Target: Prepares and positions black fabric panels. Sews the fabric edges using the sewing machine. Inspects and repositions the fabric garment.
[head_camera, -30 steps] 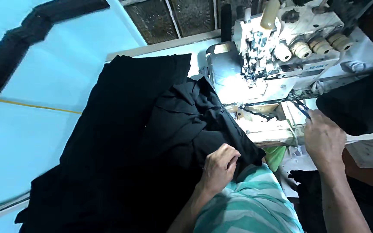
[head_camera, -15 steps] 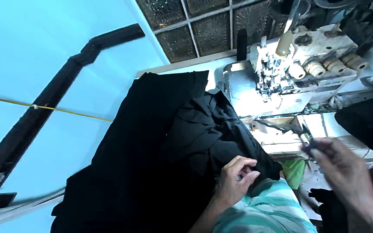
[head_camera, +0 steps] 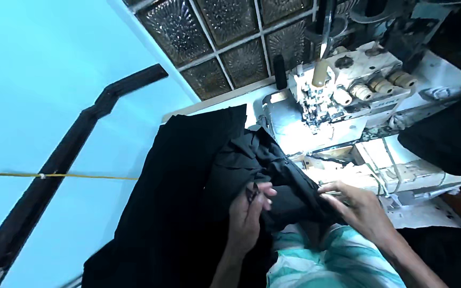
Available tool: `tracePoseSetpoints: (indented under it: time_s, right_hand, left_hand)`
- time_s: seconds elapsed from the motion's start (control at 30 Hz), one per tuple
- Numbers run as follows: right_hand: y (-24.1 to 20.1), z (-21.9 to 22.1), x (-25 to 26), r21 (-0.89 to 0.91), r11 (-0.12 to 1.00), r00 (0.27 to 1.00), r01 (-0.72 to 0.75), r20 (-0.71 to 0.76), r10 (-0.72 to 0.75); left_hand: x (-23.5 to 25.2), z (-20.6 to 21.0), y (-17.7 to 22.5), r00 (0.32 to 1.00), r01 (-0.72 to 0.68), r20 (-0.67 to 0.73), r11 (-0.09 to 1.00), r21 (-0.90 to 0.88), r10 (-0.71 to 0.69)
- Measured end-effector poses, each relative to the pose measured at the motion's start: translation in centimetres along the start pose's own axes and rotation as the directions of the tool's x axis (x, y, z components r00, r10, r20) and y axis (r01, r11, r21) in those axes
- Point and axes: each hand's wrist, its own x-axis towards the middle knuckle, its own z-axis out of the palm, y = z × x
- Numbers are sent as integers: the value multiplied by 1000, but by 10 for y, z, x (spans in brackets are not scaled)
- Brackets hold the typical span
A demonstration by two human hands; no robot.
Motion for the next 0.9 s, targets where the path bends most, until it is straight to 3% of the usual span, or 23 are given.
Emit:
tracePoseSetpoints:
  time_s: [0.1, 0.17, 0.27, 0.37, 0.47, 0.53, 0.63, 0.77, 0.9]
  right_hand:
    - [21, 5, 18, -83, 993, 997, -78, 17, 80]
    - [26, 14, 26, -92, 991, 993, -93, 63, 99]
    - [25, 21, 34, -20, 994, 990, -104, 92, 106]
    - [17, 16, 37, 170, 981, 992, -98, 100, 81]
    - [-2, 5, 34, 484, 868, 987, -111, 159, 38]
    - [-12, -6, 32, 646, 758, 984, -84, 176, -41]
    - [-7, -24, 33, 736, 677, 990, -28, 116, -85]
    - [18, -13, 47, 592, 792, 981, -151, -6, 192]
    - [17, 14, 53, 541, 811, 971, -220, 40, 237]
  left_hand:
    - [42, -9, 0, 984, -178, 112, 853, 490, 141]
    - [65, -2, -18, 954, -288, 254, 736, 613, 162]
    - [91, 8, -40, 871, -435, 458, 710, 554, 177]
    - [100, 14, -38, 793, -474, 591, 758, 448, 147]
    - [103, 14, -24, 705, -504, 704, 759, 412, 86]
    - [108, 6, -17, 682, -509, 731, 727, 461, 14]
    - [117, -16, -9, 701, -479, 711, 700, 529, -58]
    - [110, -31, -6, 775, -366, 631, 799, 478, -22]
    - [103, -24, -6, 826, 75, 435, 836, 544, -357]
